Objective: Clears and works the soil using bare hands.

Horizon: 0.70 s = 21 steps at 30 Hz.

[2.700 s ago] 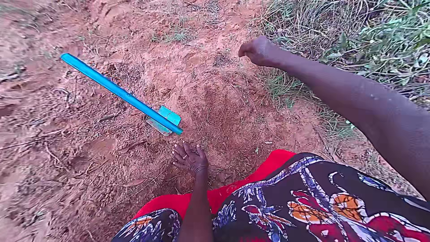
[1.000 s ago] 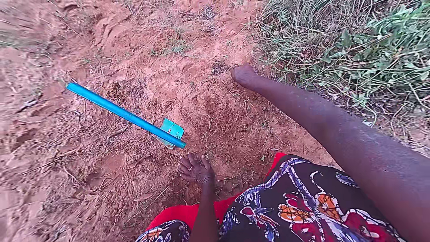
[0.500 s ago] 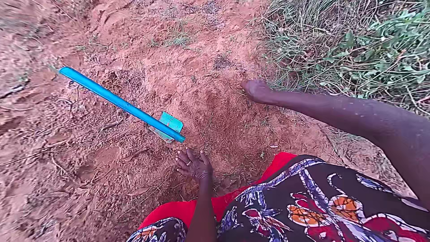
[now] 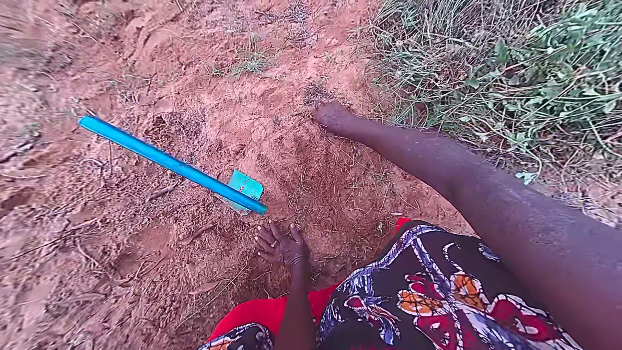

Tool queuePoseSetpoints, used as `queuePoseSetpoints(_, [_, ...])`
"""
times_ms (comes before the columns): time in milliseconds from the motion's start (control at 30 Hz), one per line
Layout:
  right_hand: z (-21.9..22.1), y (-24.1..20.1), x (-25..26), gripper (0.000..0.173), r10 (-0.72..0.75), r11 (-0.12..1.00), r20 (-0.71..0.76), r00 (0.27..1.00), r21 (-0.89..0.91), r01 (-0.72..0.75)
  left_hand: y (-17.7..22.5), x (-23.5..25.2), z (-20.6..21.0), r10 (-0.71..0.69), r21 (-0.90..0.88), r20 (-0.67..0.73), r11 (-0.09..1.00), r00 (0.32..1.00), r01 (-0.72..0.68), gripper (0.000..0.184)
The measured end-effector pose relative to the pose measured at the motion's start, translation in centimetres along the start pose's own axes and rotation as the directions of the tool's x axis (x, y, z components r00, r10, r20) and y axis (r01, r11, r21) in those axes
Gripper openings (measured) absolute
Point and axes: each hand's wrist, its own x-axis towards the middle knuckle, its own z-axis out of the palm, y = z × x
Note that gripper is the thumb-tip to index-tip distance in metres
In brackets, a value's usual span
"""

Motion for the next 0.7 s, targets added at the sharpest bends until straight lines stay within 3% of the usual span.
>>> queuePoseSetpoints(200, [-0.9,-1.2,-1.2,0.025,0.104,0.990,0.073,0.992,0.086,-0.110,-0.1,-0.1,0.1,0.011,-0.009,-0.017,1.000,1.000,-0.011,0.074])
queuePoseSetpoints(267, [-1.2,-1.2,-1.8,0.028,0.105,0.969,0.121,0.987,0.211,-0.129,0.0,-0.1,0.1,0.002,-0.005,-0.007,1.000,1.000,-0.002,0.074])
queuePoseSetpoints(433, [-2.2,0.5,-4.4,0.027,0.025,0.920,0.081,0.996,0.387,-0.055,0.0,-0.1,0.0,0.010,0.007,-0.015,1.000,1.000,-0.010,0.074])
queuePoseSetpoints(533, [-2.0,2.4,-3.6,0.033,0.042,0.951,-0.007,0.999,0.308,-0.038,-0.1,-0.2,0.2,0.004,0.013,-0.016,1.000,1.000,-0.003,0.073])
queuePoseSetpoints(700, [-0.9,5.4,0.3,0.041,0.078,0.995,-0.034,0.996,0.061,-0.076,-0.2,-0.1,0.1,0.018,0.002,-0.026,1.000,1.000,-0.018,0.074])
